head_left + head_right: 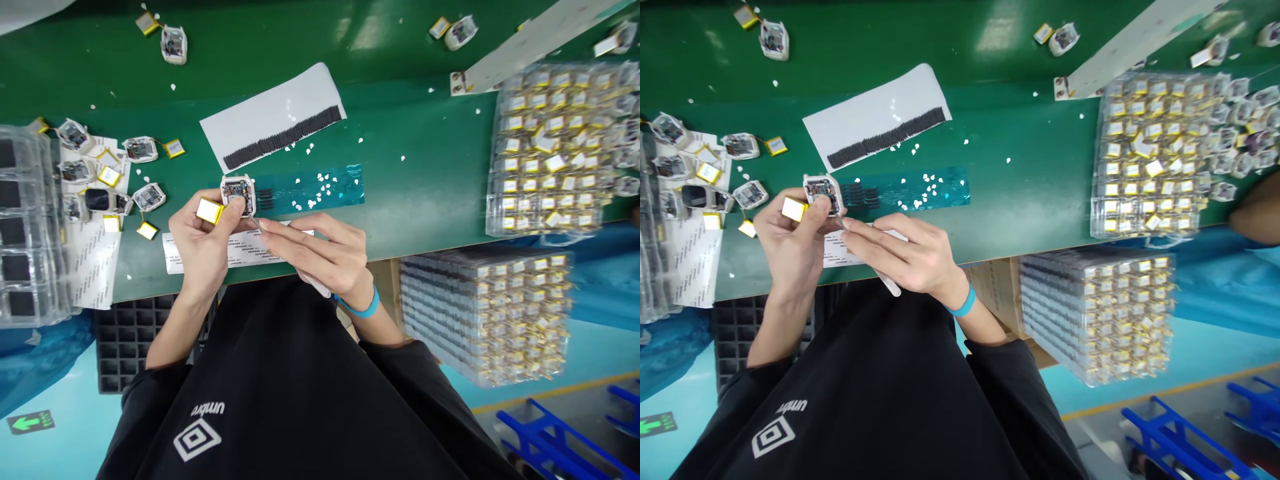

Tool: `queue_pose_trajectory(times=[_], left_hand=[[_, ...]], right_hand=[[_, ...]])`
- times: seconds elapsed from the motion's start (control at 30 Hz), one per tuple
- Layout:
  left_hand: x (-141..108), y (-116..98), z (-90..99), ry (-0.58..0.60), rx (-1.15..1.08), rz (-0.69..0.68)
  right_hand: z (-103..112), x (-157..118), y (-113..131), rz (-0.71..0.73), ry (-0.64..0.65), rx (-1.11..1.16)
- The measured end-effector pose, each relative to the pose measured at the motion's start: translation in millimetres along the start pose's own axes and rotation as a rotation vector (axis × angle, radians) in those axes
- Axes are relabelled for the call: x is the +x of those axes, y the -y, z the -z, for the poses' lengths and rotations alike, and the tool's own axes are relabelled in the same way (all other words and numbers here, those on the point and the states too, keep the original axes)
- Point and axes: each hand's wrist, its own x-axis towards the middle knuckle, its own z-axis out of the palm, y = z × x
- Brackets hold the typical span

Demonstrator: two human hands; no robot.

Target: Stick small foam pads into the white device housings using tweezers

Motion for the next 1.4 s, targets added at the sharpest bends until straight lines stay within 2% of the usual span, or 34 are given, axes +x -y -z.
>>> queue_pose_trajectory(times=[0.1,0.2,0.23,0.3,0.37,0.43,0.53,0.6,0.77,0.83,1.0,1.13,1.23,1.33,1.4], left_hand=[[-0.8,2.6,2.7,0.029,0.011,0.026],[28.5,4.8,11.3,0.135,0.123,0.027],[48.2,4.5,15.7,0.174,0.212,0.021],[99.4,1.3,27.1,0.135,0.34,-0.014],[155.9,-5.8,40.4,-0.042,0.772,-0.102],[203.9,-14.9,52.7,-0.119,0.882,-0.088],[248.2,-25.0,62.2,-0.177,0.965,-0.119],[266.4,-26.0,60.5,-0.122,0.979,-0.149],[307.9,-14.4,40.1,0.176,0.943,-0.143],[317.6,-10.5,36.3,0.23,0.932,-0.14],[309.4,-13.8,48.8,0.21,0.924,-0.166],[273.1,-16.1,52.5,0.205,0.813,-0.187],[212.6,-17.3,44.0,0.289,0.652,-0.182],[128.8,-25.3,32.2,0.475,0.275,-0.097],[76.2,-32.4,24.0,0.505,0.139,-0.067]], right_hand=[[-2.9,-3.1,-3.9,-0.001,-0.042,0.013],[-5.1,-6.6,-7.1,-0.052,-0.107,0.085],[-5.4,-7.6,-7.5,-0.07,-0.128,0.106],[-5.4,-9.1,-7.0,-0.088,-0.159,0.126],[-4.6,-10.2,-5.4,-0.085,-0.168,0.133],[-3.2,-12.0,-3.4,-0.073,-0.161,0.137],[-0.7,-16.8,-1.8,-0.103,-0.159,0.136],[0.4,-20.2,-1.8,-0.133,-0.167,0.14],[3.2,-24.3,-1.6,-0.152,-0.168,0.167],[6.3,-28.1,-2.0,-0.174,-0.181,0.206],[15.4,-48.5,-7.8,-0.414,-0.335,0.268],[11.6,-52.8,-8.3,-0.554,-0.44,0.301],[3.0,-41.4,-4.0,-0.583,-0.45,0.339],[-5.8,-22.9,1.0,-0.567,-0.315,0.381],[-11.1,-9.3,4.0,-0.529,-0.256,0.369]])
